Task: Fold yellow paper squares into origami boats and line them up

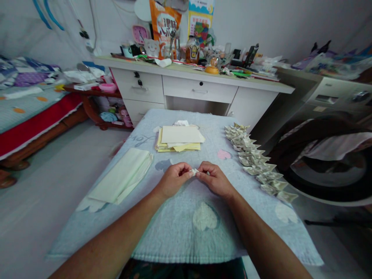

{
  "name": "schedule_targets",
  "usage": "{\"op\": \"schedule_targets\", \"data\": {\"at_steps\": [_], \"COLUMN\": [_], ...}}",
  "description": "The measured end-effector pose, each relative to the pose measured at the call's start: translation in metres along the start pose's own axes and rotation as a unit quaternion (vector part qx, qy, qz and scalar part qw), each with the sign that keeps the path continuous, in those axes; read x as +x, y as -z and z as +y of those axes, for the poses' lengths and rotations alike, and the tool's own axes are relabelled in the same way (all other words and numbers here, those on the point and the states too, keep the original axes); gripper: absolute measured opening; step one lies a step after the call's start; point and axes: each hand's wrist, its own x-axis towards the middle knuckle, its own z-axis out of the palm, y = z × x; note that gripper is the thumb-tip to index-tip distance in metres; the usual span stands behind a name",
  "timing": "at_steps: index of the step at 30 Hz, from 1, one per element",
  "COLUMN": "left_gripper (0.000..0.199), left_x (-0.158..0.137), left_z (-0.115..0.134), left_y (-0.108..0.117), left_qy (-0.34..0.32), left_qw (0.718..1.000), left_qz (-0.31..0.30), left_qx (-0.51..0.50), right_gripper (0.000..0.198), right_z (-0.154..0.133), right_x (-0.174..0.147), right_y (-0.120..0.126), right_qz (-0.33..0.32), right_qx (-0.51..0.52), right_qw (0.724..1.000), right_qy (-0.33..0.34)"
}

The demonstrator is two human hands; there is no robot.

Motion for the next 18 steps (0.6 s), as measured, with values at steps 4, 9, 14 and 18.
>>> {"op": "schedule_targets", "data": {"at_steps": [4,9,14,18], "left_gripper": [0.024,0.027,0.024,0.023], "left_x": [0.0,-0.0005,0.0004,0.0005], "left_z": [-0.0004,-0.0015,-0.0012,0.0017], "left_y": [0.0004,0.0018,0.0029,0.0025], "left_qy": [-0.008,-0.01,0.012,0.031], "left_qw": [1.0,0.999,1.0,0.998], "left_qz": [-0.007,-0.013,0.007,0.007], "left_qx": [0.002,0.045,0.002,-0.053], "right_gripper": [0.035,0.037,0.035,0.033], "right_z": [-0.0011,-0.0032,-0.0025,-0.0014], "right_x": [0.0005,0.0009,0.001,0.0014], "right_y": [-0.0017,-0.0034,-0.0051,-0.0069], "right_qz": [0.022,0.009,-0.032,-0.038], "right_qx": [-0.011,-0.028,0.028,0.077], "right_qw": [1.0,1.0,0.997,0.992], "right_qy": [0.008,-0.005,-0.059,-0.095]}}
